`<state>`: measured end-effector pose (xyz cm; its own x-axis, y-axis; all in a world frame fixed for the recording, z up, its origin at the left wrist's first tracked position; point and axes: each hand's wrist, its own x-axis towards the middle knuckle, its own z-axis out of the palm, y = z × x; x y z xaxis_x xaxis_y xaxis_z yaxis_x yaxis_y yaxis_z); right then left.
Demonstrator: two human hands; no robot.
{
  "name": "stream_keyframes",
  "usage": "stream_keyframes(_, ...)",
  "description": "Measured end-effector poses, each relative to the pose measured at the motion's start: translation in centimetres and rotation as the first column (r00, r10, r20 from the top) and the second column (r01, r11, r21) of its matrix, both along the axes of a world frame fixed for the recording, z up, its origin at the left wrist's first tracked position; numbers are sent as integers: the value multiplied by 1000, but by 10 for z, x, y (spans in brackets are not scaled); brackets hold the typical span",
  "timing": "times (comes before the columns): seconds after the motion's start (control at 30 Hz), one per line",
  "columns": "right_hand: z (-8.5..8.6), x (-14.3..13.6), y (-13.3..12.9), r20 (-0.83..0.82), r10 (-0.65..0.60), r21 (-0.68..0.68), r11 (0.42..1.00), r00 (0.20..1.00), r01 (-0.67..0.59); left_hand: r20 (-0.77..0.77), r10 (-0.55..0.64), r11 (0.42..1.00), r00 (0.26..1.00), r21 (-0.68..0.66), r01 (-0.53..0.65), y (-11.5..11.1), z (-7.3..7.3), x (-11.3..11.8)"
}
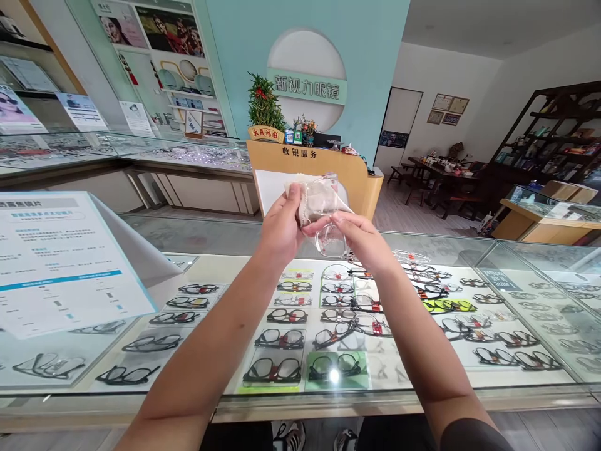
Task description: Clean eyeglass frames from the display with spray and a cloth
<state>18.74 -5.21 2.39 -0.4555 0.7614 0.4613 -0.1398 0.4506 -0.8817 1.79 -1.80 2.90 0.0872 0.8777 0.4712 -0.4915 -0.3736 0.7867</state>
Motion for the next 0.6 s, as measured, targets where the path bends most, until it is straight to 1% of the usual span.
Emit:
stream_keyframes(0.07,2,4,-1,-57,-48,-14,999,997,47,40,19,1000,999,-9,-19,5,-2,-3)
stream_keyframes(0.13,5,9,-1,-132,-132,15,991,982,135,45,28,999,999,-18,-27,7,-4,-4)
stream_keyframes(0.17,5,10,-1,-165,-186,50,979,969,196,33,23,1000,999,-14,-22,6,-5,-3)
stream_keyframes(0.23,5,12,1,-202,-296,130,937,934,325,-17,-2,1000,1000,0,2,1,-5,-2)
stream_keyframes(0.3,3,12,4,-209,-371,172,897,905,407,-103,-38,999,994,9,40,-6,-6,1)
stream_keyframes(0.37,1,11,7,-207,-382,166,894,901,417,-192,-74,997,979,14,78,-12,-6,3)
stream_keyframes(0.43,-2,8,9,-210,-353,145,911,912,386,-253,-104,993,962,31,116,-16,-7,5)
stream_keyframes(0.53,-4,5,9,-211,-301,126,935,930,332,-299,-136,987,945,45,157,-17,-9,8)
stream_keyframes(0.6,-4,3,8,-208,-267,118,948,941,295,-299,-158,984,941,32,175,-17,-9,9)
